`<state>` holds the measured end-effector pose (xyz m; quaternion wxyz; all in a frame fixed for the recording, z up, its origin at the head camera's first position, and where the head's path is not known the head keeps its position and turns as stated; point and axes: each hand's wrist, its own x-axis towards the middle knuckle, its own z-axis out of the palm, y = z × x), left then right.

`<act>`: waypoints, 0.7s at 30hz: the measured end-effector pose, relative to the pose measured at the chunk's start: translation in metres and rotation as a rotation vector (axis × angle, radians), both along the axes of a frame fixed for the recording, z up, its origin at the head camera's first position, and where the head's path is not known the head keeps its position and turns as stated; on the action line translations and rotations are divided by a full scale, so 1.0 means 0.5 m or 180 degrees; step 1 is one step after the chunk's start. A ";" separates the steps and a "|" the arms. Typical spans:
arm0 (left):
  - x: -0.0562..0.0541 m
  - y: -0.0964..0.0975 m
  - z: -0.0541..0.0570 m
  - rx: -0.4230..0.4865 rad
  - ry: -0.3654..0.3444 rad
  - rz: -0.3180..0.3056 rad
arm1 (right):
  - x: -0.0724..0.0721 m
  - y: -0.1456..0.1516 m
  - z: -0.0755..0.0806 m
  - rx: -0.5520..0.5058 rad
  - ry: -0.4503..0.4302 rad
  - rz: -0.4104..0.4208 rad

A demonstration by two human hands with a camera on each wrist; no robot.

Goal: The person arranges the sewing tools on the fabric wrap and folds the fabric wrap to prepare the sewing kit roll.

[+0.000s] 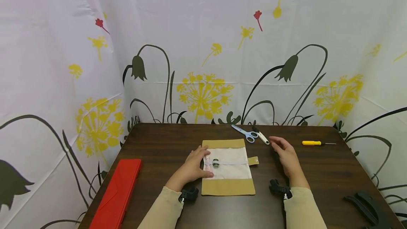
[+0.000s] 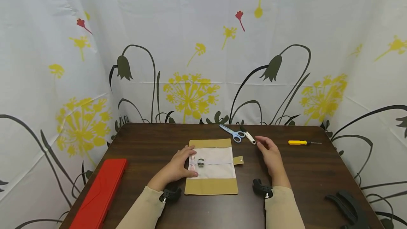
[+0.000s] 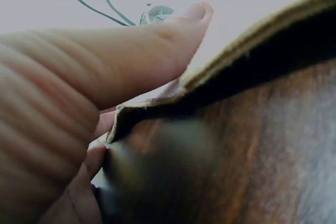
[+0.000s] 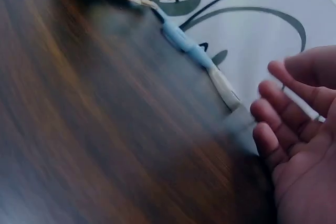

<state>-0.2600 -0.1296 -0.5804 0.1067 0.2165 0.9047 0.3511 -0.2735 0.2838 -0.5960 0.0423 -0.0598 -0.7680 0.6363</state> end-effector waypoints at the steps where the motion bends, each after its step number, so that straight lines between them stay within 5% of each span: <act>1: 0.000 0.001 -0.002 -0.0002 0.0002 0.0001 | -0.003 0.000 0.000 0.0153 -0.0072 0.0029; 7: 0.000 0.004 -0.012 -0.0046 -0.0003 0.0107 | -0.022 0.008 0.008 0.0944 -0.0318 0.0283; 13: 0.003 0.003 -0.006 -0.0020 0.0035 0.0116 | -0.036 0.002 0.020 0.1365 -0.0303 0.0527; 21: 0.004 0.003 -0.006 -0.0025 0.0041 0.0116 | -0.030 -0.009 0.020 0.1525 -0.0189 0.0270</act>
